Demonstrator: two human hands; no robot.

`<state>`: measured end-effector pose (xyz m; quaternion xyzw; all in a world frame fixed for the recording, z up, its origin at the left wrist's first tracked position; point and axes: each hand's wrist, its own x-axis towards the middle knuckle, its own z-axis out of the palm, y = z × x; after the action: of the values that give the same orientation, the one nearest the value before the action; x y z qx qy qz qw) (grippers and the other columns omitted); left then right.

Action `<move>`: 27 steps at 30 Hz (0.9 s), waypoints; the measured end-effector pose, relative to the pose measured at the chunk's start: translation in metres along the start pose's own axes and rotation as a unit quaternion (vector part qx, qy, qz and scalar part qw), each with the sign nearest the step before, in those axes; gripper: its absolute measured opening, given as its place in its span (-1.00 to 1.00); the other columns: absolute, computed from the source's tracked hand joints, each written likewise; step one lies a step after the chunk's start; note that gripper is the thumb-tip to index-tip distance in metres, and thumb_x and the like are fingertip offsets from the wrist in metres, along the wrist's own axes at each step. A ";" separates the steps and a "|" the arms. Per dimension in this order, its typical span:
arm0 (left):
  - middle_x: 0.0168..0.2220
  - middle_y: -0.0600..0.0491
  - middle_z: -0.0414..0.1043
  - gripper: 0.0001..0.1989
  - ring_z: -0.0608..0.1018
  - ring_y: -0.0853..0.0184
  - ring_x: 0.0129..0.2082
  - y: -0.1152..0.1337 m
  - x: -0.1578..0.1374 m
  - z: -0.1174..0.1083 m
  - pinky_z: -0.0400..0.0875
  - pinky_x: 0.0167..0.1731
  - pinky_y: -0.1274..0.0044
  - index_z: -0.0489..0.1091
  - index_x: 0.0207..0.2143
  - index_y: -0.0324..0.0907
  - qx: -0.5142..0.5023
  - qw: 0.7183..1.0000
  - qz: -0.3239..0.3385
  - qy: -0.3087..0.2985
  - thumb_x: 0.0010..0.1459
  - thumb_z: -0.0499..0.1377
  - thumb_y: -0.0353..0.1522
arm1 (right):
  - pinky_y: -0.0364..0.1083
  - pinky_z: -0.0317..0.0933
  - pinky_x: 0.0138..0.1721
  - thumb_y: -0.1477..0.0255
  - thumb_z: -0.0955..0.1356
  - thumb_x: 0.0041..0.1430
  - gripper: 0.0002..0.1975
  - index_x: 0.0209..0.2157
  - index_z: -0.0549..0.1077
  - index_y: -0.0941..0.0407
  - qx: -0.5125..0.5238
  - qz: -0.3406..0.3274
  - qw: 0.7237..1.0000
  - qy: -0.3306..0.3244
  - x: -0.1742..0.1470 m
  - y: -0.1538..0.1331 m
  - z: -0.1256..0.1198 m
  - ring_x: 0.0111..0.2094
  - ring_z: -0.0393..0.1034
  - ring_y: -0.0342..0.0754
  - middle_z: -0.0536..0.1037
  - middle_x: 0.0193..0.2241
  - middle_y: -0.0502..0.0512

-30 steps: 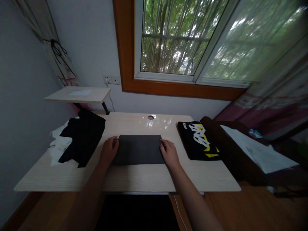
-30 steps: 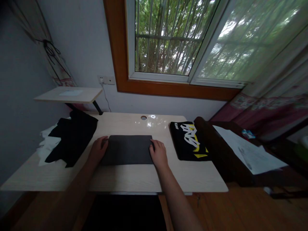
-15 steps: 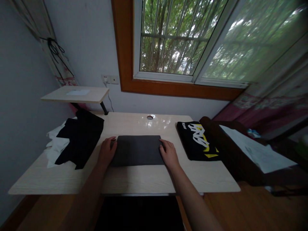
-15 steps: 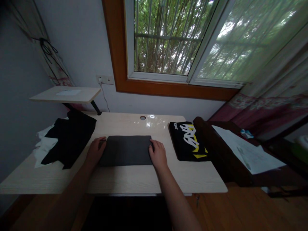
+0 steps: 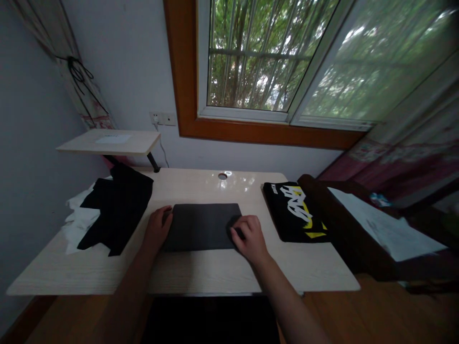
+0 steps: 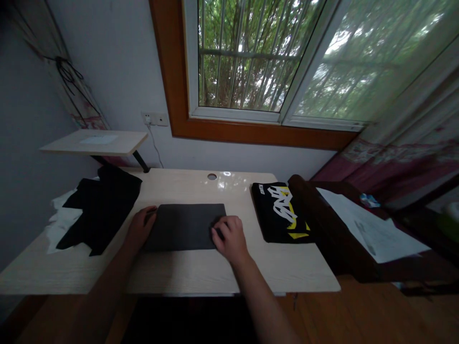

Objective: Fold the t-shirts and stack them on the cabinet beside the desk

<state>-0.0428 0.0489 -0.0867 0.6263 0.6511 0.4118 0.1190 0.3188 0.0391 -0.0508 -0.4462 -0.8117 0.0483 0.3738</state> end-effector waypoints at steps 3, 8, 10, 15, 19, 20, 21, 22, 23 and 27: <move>0.07 -0.11 0.47 -0.62 0.48 0.11 0.10 0.001 -0.001 -0.001 0.31 0.18 0.19 0.38 0.08 -0.13 0.001 1.000 -0.004 -0.003 0.29 0.06 -0.19 | 0.11 0.23 -0.10 0.23 0.37 0.29 -0.83 -0.21 0.51 0.03 -0.030 -0.112 0.989 -0.088 -0.006 -0.010 0.000 -0.16 0.33 0.10 0.49 -0.25 0.14; 0.10 -0.11 0.44 -0.60 0.46 0.10 0.12 0.001 0.004 -0.001 0.29 0.20 0.17 0.37 0.11 -0.11 -0.010 1.000 -0.013 -0.004 0.29 0.07 -0.17 | 0.07 0.22 -0.11 0.25 0.40 0.28 -0.77 -0.07 0.49 0.00 -0.072 -0.167 0.968 -0.173 -0.010 -0.012 -0.003 -0.15 0.32 0.09 0.49 -0.22 0.13; 0.12 -0.11 0.44 -0.57 0.46 0.10 0.13 -0.001 0.012 0.000 0.29 0.20 0.16 0.37 0.12 -0.11 -0.019 1.000 -0.012 -0.014 0.28 0.09 -0.15 | 0.05 0.23 -0.11 0.35 0.40 0.26 -0.78 -0.05 0.49 0.00 -0.079 -0.158 0.968 -0.180 -0.010 -0.008 -0.005 -0.15 0.32 0.08 0.49 -0.19 0.14; 0.17 -0.09 0.44 -0.52 0.44 0.13 0.18 0.001 0.034 0.005 0.27 0.23 0.18 0.38 0.17 -0.09 -0.035 0.997 -0.006 -0.064 0.27 0.09 -0.12 | 0.07 0.26 -0.08 0.45 0.40 0.22 -0.73 -0.03 0.48 0.01 -0.096 -0.129 0.969 -0.187 -0.012 0.008 -0.009 -0.12 0.35 0.11 0.49 -0.15 0.16; 0.03 -0.03 0.56 -0.55 0.56 0.17 0.05 0.011 0.038 0.004 0.40 0.12 0.27 0.43 0.11 -0.09 -0.084 0.988 -0.014 -0.125 0.29 0.06 -0.11 | 0.05 0.27 -0.03 0.48 0.38 0.22 -0.75 -0.06 0.50 0.01 -0.105 -0.090 0.976 -0.166 -0.003 0.028 -0.011 -0.09 0.37 0.11 0.50 -0.15 0.17; -0.02 -0.02 0.58 -0.57 0.58 0.17 0.00 0.015 0.037 0.004 0.43 0.07 0.28 0.45 0.09 -0.08 -0.088 0.987 -0.017 -0.135 0.28 0.07 -0.11 | 0.05 0.26 -0.02 0.49 0.37 0.22 -0.76 -0.07 0.50 0.01 -0.110 -0.073 0.978 -0.161 0.001 0.034 -0.012 -0.08 0.37 0.11 0.50 -0.14 0.18; -0.05 -0.02 0.60 -0.59 0.60 0.16 -0.04 0.019 0.034 0.003 0.44 0.03 0.30 0.47 0.05 -0.08 -0.086 0.986 -0.016 -0.141 0.28 0.08 -0.11 | 0.03 0.26 -0.02 0.50 0.36 0.22 -0.76 -0.07 0.50 0.01 -0.115 -0.052 0.980 -0.154 0.006 0.041 -0.012 -0.07 0.37 0.10 0.50 -0.12 0.17; -0.08 -0.01 0.61 -0.61 0.60 0.16 -0.07 0.023 0.030 0.002 0.45 -0.01 0.31 0.50 0.01 -0.09 -0.083 0.986 -0.011 -0.147 0.27 0.09 -0.11 | 0.02 0.26 -0.02 0.50 0.34 0.22 -0.75 -0.08 0.51 0.01 -0.119 -0.031 0.981 -0.148 0.012 0.047 -0.013 -0.07 0.38 0.09 0.50 -0.11 0.17; -0.11 -0.01 0.61 -0.64 0.61 0.16 -0.10 0.028 0.026 0.001 0.46 -0.05 0.33 0.53 -0.05 -0.09 -0.080 0.984 -0.001 -0.156 0.26 0.10 -0.13 | 0.00 0.26 -0.03 0.52 0.32 0.22 -0.73 -0.07 0.51 0.00 -0.123 -0.010 0.982 -0.141 0.019 0.053 -0.012 -0.09 0.38 0.08 0.50 -0.10 0.16; -0.31 0.02 0.62 -0.71 0.61 0.23 -0.30 0.049 0.006 0.001 0.44 -0.26 0.45 0.57 -0.25 -0.12 -0.106 0.961 0.045 -0.252 0.25 0.10 -0.19 | -0.07 0.25 -0.11 0.54 0.25 0.22 -0.67 -0.04 0.49 0.01 -0.116 0.055 0.986 -0.106 0.048 0.074 -0.003 -0.14 0.40 0.03 0.50 -0.05 0.14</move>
<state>-0.0075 0.0489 -0.0515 0.7225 0.5239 0.3120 0.3260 0.3561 0.1192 -0.0522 -0.5226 -0.8212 0.0208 0.2284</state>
